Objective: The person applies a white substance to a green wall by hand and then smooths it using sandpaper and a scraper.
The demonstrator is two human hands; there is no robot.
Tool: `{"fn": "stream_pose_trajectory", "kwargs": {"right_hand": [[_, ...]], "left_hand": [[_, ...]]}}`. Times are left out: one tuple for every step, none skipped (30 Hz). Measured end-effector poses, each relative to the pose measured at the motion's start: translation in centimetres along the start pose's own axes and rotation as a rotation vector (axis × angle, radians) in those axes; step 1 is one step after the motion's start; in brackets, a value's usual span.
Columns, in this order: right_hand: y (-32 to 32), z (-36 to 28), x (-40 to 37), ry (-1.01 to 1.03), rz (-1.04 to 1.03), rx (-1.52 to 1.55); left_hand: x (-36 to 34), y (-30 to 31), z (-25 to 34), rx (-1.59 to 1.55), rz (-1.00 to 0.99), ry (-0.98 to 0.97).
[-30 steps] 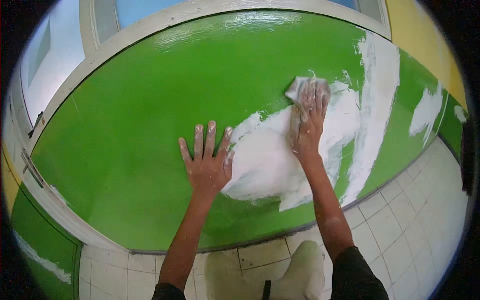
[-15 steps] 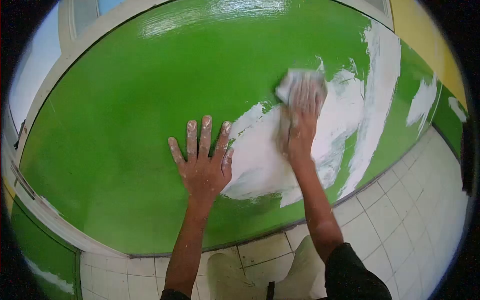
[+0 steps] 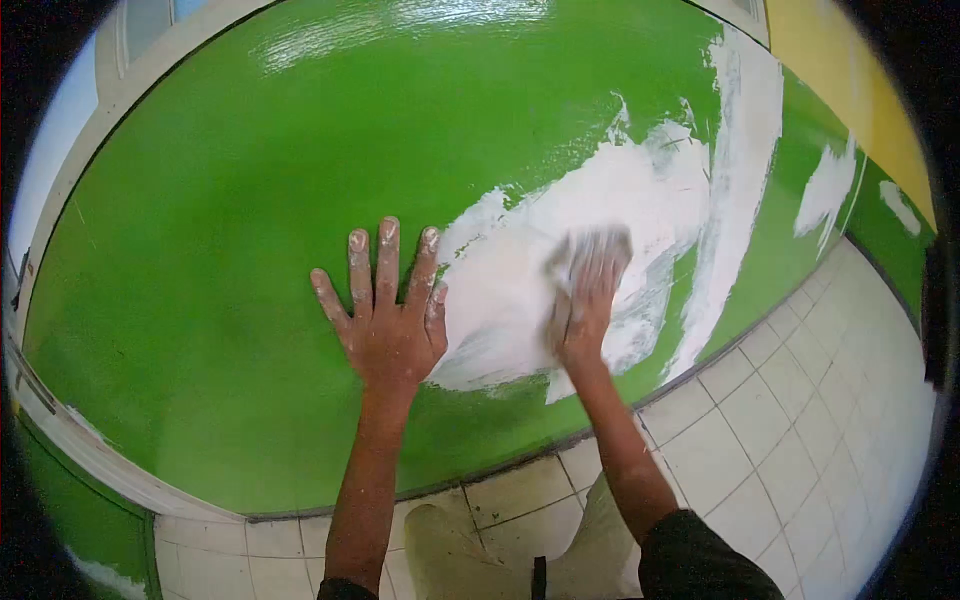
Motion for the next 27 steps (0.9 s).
{"fn": "stream_pose_trajectory", "kwargs": {"right_hand": [[0.0,1.3,-3.4,-0.022,-0.045,-0.015],[0.1,2.1,-5.4,-0.046,-0.092,-0.028],[0.4,1.6,-4.7,-0.055,-0.098,-0.034],[0.6,0.5,-2.2,-0.031,-0.055,-0.016],[0.5,-0.3,1.0,0.003,-0.006,0.004],[0.4,-0.6,4.2,-0.036,0.060,0.044],[0.1,-0.1,6.6,0.010,0.083,0.093],[0.0,0.4,7.7,0.052,0.107,0.145],[0.2,0.5,7.2,0.045,0.110,0.151],[0.7,0.5,6.3,-0.006,0.043,0.193],[1.3,0.2,5.3,-0.051,-0.025,0.233],[1.8,0.4,2.1,-0.048,-0.025,0.234],[1.5,1.2,-2.6,-0.099,-0.050,0.131],[1.4,1.9,-4.9,-0.144,-0.077,0.030],[1.2,2.1,-4.2,-0.142,-0.077,0.031],[0.9,1.9,-2.5,-0.066,-0.026,0.081],[0.6,1.8,-0.4,0.011,0.028,0.130],[1.5,0.0,4.2,0.012,0.008,0.105],[1.4,-0.6,7.7,0.049,0.054,0.157],[1.5,-1.3,10.6,0.106,0.100,0.133],[1.6,-1.3,10.6,0.102,0.083,0.133],[1.8,-1.4,10.2,0.103,0.064,0.130],[1.4,-0.4,7.5,0.067,0.016,0.105],[1.1,0.6,3.3,0.031,-0.031,0.077],[1.7,0.3,-0.4,-0.065,-0.084,0.075],[0.4,2.9,-6.1,-0.134,-0.200,-0.011],[0.7,2.5,-5.4,-0.092,-0.156,0.009]], "left_hand": [[-0.1,0.0,0.0,0.002,-0.009,0.015],[-0.1,-0.1,0.0,-0.004,-0.009,0.022],[-0.2,0.0,-0.1,0.005,-0.007,0.015],[-0.2,0.0,-0.1,0.013,-0.003,-0.001],[-0.1,0.0,-0.1,0.009,-0.001,-0.008],[0.0,0.0,-0.1,0.015,0.009,-0.004],[-0.1,0.0,0.0,0.022,0.009,0.000],[-0.1,-0.1,0.2,0.024,0.001,-0.005],[0.0,-0.1,0.2,0.004,0.019,0.018],[0.1,0.1,0.1,-0.017,0.038,0.046],[0.1,0.1,0.2,-0.011,0.039,0.049],[-0.1,0.0,0.3,-0.004,0.031,0.062],[-0.2,-0.1,0.5,0.001,0.025,0.073],[-0.3,-0.1,0.6,0.000,0.031,0.079],[-0.3,-0.1,0.6,0.017,0.020,0.055],[-0.4,0.0,0.6,0.034,0.003,0.022],[-0.4,0.0,0.6,0.036,0.002,0.014],[-0.3,0.0,0.6,0.046,0.006,0.017],[-0.3,-0.2,0.6,0.056,0.004,0.023],[-0.4,-0.4,0.7,0.060,-0.002,0.017],[-0.4,-0.5,0.7,0.060,0.026,0.012],[-0.4,-0.6,0.7,0.058,0.056,0.012],[-0.3,-0.6,0.6,0.058,0.057,0.013],[-0.2,-0.6,0.6,0.066,0.042,0.015],[-0.4,-0.5,0.7,0.071,0.025,0.015],[-0.4,-0.3,0.7,0.070,0.028,0.019],[-0.3,-0.2,0.8,0.064,0.019,0.024]]}}
Point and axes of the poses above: each hand's wrist, its own x-axis towards the middle knuckle, its own y-axis out of the back of the hand, z = x × y, the point moved 4 cm from there along x, towards the middle knuckle, and after that the axes turned 8 degrees about -y, right-handed, at the moved point
